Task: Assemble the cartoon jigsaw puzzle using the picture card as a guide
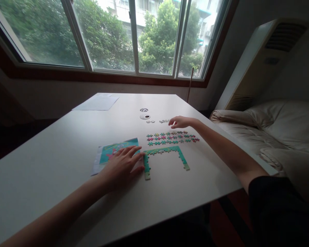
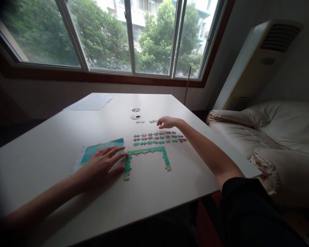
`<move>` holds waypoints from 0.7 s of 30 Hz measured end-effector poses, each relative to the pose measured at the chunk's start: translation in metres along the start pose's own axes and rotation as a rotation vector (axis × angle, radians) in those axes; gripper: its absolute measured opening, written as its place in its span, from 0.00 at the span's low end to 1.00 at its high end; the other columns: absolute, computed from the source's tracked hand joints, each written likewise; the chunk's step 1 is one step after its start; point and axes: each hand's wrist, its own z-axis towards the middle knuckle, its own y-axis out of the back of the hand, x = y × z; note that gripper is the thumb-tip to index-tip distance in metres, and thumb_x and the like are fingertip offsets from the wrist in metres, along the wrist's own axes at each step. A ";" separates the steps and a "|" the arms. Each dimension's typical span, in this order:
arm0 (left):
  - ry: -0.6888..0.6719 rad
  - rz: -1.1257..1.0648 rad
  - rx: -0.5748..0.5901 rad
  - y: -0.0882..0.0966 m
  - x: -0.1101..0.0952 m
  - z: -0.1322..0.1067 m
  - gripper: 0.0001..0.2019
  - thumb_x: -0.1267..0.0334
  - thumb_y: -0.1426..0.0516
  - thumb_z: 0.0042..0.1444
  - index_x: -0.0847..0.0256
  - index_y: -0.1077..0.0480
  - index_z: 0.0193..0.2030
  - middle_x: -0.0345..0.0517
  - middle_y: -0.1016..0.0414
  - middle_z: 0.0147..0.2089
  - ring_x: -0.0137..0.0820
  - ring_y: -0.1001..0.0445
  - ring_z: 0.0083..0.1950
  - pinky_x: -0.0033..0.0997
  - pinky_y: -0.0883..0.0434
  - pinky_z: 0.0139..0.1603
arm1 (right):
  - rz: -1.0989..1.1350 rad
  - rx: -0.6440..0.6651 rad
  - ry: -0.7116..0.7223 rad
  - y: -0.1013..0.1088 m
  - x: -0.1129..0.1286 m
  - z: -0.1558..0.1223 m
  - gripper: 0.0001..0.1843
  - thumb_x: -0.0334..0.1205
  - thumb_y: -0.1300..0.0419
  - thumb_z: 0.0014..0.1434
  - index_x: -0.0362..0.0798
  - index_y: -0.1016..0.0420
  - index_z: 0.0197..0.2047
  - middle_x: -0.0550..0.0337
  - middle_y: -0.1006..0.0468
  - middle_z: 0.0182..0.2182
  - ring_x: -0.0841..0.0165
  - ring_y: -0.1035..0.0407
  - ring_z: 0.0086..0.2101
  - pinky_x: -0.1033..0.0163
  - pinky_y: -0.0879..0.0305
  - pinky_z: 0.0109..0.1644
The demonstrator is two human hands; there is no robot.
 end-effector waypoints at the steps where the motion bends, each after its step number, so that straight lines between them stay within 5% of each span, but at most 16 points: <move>1: -0.003 -0.002 0.006 0.000 0.000 0.000 0.18 0.52 0.52 0.60 0.55 0.35 0.53 0.51 0.38 0.60 0.47 0.40 0.59 0.54 0.39 0.55 | -0.005 -0.010 0.007 -0.002 0.004 0.008 0.18 0.39 0.44 0.56 0.44 0.29 0.50 0.50 0.27 0.48 0.65 0.32 0.44 0.63 0.37 0.46; 12: -0.011 0.024 0.022 0.002 -0.001 -0.001 0.17 0.54 0.51 0.60 0.55 0.36 0.54 0.51 0.39 0.61 0.46 0.41 0.60 0.53 0.41 0.56 | -0.075 -0.156 0.003 -0.019 0.042 0.078 0.24 0.35 0.44 0.57 0.42 0.36 0.57 0.44 0.38 0.56 0.59 0.40 0.53 0.60 0.44 0.56; 21: -0.014 0.014 0.028 0.004 -0.003 0.000 0.17 0.54 0.51 0.60 0.55 0.36 0.54 0.51 0.40 0.61 0.47 0.42 0.61 0.54 0.42 0.56 | -0.073 -0.120 -0.017 -0.015 0.043 0.079 0.17 0.39 0.38 0.52 0.45 0.25 0.46 0.50 0.29 0.49 0.60 0.35 0.47 0.62 0.39 0.49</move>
